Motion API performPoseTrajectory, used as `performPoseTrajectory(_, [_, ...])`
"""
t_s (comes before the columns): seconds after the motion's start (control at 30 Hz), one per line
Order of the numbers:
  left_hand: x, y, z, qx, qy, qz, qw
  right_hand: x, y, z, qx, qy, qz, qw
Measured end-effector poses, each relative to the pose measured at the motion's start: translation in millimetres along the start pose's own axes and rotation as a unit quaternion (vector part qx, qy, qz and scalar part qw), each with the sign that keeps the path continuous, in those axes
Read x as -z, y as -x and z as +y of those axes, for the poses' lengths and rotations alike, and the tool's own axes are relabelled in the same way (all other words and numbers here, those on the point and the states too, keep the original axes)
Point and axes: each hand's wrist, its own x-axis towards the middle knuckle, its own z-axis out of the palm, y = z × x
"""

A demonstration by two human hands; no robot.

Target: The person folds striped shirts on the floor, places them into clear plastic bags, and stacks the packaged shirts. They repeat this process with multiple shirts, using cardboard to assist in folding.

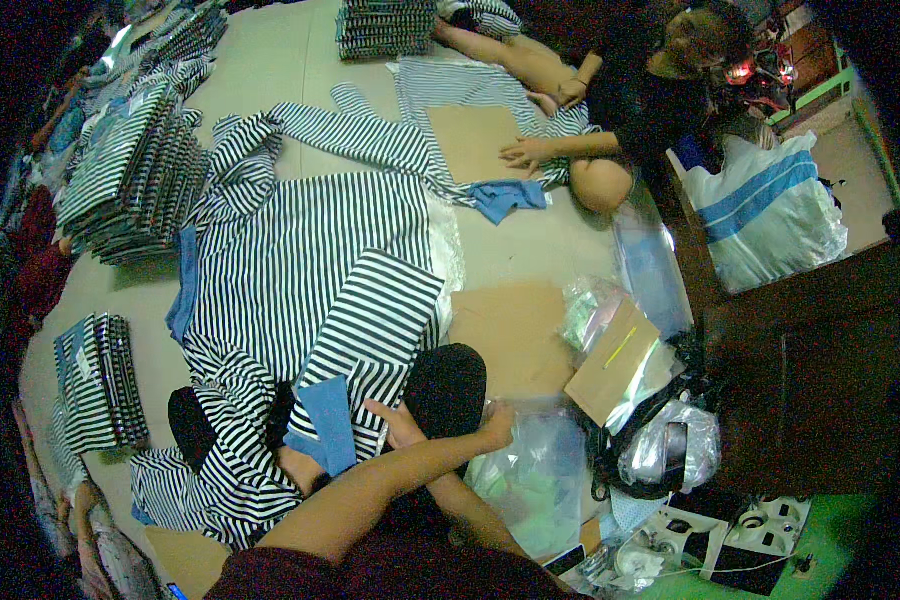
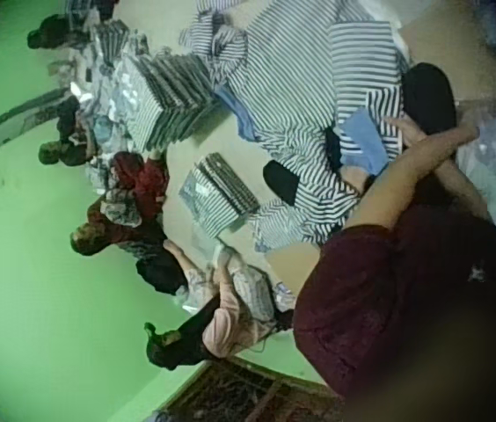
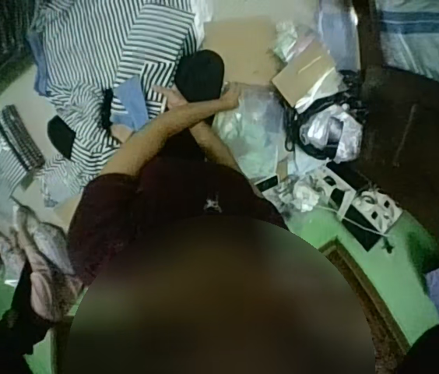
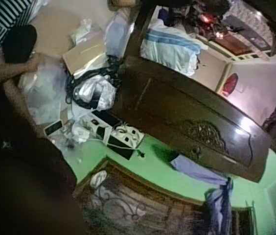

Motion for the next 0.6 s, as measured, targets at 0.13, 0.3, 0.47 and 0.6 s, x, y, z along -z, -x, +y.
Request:
performPoseTrajectory(0.13, [47.5, 32.8, 8.4, -0.012, 0.251, 0.011, 0.968, 4.0, -5.9, 6.1, -0.007, -0.007, -0.02, 1.0])
performPoseTrajectory(0.3, [34.9, 45.1, 10.8, -0.065, 0.033, 0.189, 0.979, 3.8, -7.1, 2.8, -0.024, 0.003, -0.037, 0.999])
performPoseTrajectory(0.47, [20.2, 22.9, -3.7, -0.093, 0.136, -0.101, 0.981, -3.7, -2.2, -4.5, -0.022, 0.001, 0.003, 1.0])
performPoseTrajectory(0.6, [36.2, 44.9, -2.3, -0.137, 0.235, -0.393, 0.878, -11.7, 6.7, -21.8, -0.056, -0.022, -0.006, 0.998])
